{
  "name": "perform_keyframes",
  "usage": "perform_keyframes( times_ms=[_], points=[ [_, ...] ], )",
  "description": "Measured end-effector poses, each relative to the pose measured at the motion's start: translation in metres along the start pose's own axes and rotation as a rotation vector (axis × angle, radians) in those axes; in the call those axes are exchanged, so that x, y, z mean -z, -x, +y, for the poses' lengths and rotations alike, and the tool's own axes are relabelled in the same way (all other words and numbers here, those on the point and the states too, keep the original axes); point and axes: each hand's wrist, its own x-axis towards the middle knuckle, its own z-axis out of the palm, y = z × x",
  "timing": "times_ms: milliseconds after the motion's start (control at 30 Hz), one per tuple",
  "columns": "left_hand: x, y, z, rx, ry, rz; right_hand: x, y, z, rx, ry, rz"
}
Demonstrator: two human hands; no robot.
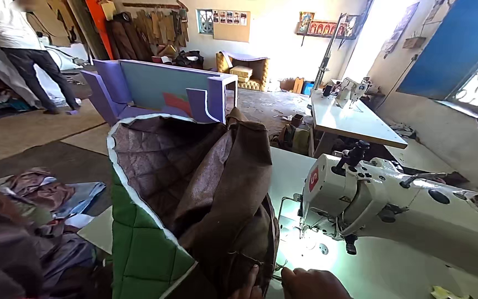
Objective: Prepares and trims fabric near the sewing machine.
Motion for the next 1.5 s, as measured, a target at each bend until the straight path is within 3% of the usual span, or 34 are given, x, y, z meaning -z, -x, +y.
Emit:
perform_keyframes(
  times_ms=[367,567,867,1267,1500],
  points=[
    [0.0,0.0,0.001,-0.001,-0.013,0.003,-0.005,-0.002,-0.01,-0.08,-0.024,-0.06],
    [-0.003,-0.001,-0.002,-0.006,0.019,-0.004,-0.016,-0.004,0.002,-0.008,0.008,0.053],
    [-0.002,-0.002,-0.002,0.011,0.057,-0.019,-0.002,0.001,-0.001,-0.057,-0.095,-0.047],
    [-0.005,-0.002,-0.002,-0.003,0.04,0.015,-0.007,0.003,0.001,-0.073,-0.051,-0.039],
    [-0.005,-0.003,-0.003,-0.019,0.049,0.017,-0.018,0.001,-0.003,-0.032,-0.014,0.103]
  ],
)
